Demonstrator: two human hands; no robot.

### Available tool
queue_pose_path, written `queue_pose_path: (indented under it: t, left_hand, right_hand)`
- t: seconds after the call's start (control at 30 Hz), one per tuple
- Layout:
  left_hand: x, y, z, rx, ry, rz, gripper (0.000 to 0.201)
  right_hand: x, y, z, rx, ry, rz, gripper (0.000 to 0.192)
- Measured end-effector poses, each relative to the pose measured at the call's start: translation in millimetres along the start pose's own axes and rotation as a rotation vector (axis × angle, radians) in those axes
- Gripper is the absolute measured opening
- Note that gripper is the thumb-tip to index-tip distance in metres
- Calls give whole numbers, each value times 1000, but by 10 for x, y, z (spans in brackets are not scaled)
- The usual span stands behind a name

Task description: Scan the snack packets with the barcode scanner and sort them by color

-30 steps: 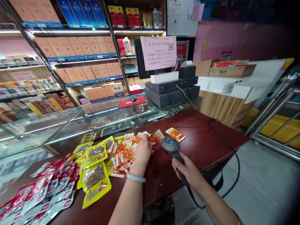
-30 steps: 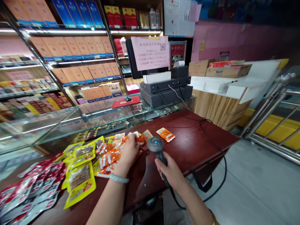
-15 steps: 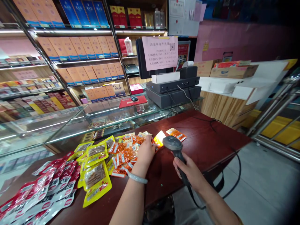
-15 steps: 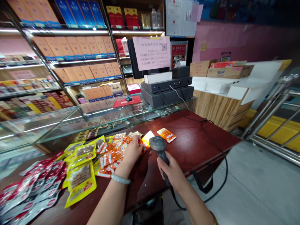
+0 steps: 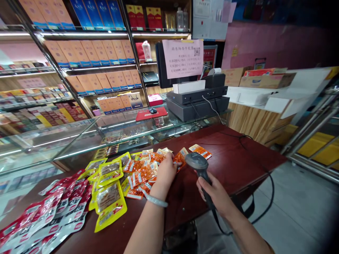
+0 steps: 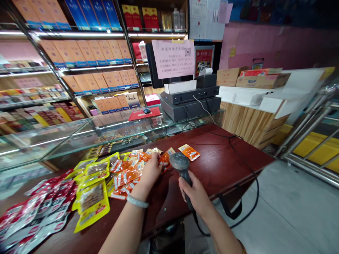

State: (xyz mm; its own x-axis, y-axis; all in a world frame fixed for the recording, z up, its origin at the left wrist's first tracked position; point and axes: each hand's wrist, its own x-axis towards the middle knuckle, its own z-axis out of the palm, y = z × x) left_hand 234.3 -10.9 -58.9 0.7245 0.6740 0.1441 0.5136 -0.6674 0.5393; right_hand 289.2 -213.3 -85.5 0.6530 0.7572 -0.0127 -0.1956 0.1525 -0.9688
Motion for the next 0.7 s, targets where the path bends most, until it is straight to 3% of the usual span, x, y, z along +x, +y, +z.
queue_pose_path:
  t: [0.1,0.17,0.23,0.47,0.7]
  left_hand:
    - [19,11,61,-219,-47,41,27]
    - [26,11,67,-366,-110,100,34]
    - [24,-2,11,-372,-115,130,45]
    - [-11,-159,-302,366,165,-47,46]
    - [59,-333,-271,454,114,-178,60]
  right_hand:
    - [-8,11,-5,-5,14,9,35]
    - [-9,23,-8,5,17,15,35]
    - [-8,36,-12,20,23,14,35]
    - [-20,17,-16,41,4,28,36]
    - [-20,19,0,7,-6,30,34]
